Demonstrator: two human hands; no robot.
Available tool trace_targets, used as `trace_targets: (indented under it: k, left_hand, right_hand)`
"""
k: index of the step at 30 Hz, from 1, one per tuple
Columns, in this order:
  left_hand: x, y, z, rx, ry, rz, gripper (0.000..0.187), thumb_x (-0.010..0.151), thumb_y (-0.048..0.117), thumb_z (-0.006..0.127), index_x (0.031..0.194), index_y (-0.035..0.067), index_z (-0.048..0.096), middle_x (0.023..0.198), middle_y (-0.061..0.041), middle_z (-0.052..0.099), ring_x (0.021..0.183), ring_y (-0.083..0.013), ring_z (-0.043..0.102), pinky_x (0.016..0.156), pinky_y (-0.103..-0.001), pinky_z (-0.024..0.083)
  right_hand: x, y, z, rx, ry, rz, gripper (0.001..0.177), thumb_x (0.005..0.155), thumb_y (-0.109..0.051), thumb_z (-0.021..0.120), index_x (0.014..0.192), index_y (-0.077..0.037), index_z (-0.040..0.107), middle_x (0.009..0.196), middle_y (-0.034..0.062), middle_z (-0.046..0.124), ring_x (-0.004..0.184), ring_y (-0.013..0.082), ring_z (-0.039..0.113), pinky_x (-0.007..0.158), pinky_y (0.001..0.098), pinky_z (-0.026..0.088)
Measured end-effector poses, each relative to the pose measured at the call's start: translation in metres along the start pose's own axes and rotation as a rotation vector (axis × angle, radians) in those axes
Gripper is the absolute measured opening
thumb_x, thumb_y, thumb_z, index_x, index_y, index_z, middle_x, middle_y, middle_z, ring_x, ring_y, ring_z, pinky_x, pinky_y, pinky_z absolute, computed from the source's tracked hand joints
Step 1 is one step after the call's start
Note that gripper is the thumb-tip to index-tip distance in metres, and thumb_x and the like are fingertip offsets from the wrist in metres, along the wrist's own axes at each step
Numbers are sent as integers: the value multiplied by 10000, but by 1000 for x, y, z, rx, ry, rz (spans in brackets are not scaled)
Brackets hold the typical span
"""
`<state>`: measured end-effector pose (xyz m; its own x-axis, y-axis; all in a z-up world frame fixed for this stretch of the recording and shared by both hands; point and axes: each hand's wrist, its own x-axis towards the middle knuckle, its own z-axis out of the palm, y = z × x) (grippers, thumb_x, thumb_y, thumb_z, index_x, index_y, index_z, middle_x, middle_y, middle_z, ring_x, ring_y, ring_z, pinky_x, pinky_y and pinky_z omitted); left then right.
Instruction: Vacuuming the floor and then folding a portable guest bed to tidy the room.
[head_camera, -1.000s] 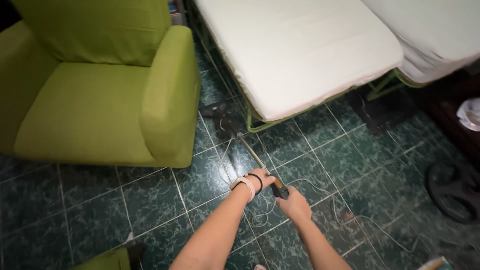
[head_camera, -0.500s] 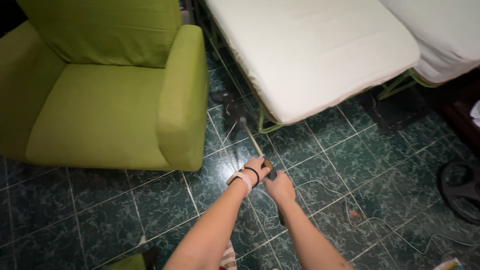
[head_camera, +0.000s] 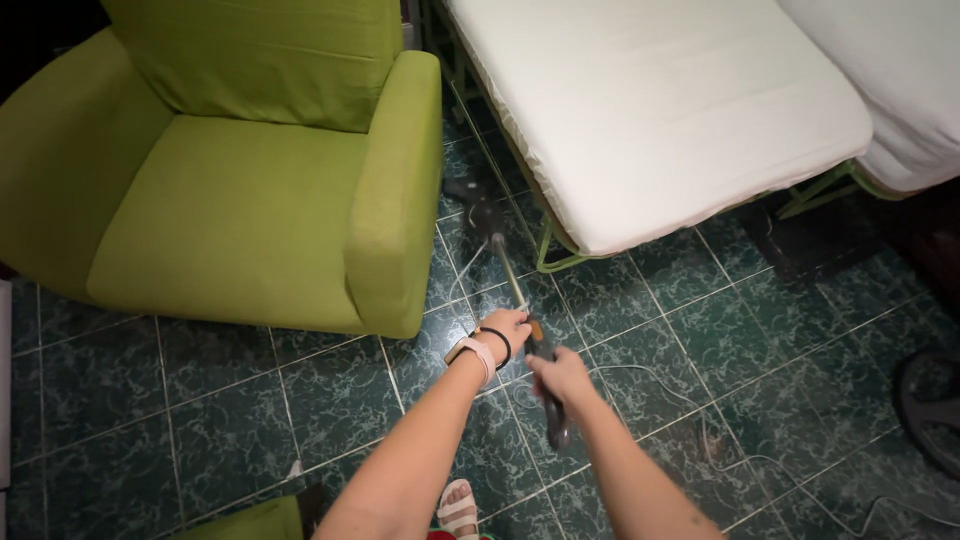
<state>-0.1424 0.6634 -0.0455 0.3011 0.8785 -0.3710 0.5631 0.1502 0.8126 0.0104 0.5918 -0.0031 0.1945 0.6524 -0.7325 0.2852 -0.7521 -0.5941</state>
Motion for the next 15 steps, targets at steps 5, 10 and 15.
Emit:
trace_targets:
  k: [5, 10, 15]
  left_hand:
    - [-28, 15, 18, 49, -22, 6, 317, 904, 307, 628, 1083, 75, 751, 1065, -201, 738, 1014, -396, 689, 911, -463, 545]
    - [-79, 45, 27, 93, -34, -87, 321, 912, 317, 620, 1104, 100, 757, 1086, -178, 743, 1028, -384, 689, 923, -457, 543]
    - [-127, 55, 67, 67, -16, -123, 335, 906, 321, 631, 1129, 97, 740, 1105, -165, 737, 1032, -379, 690, 925, -454, 543]
  right_hand:
    - [-77, -13, -9, -97, 47, 28, 351, 874, -298, 739, 940, 21, 609, 618, 90, 627, 472, 214, 610, 445, 370, 488]
    - [-121, 10, -33, -142, 8, 9, 351, 888, -292, 715, 930, 36, 597, 593, 107, 617, 443, 225, 595, 435, 388, 471]
    - [-170, 50, -68, -245, -51, -44, 342, 860, -291, 707, 833, 42, 633, 555, 111, 629, 437, 217, 611, 449, 374, 481]
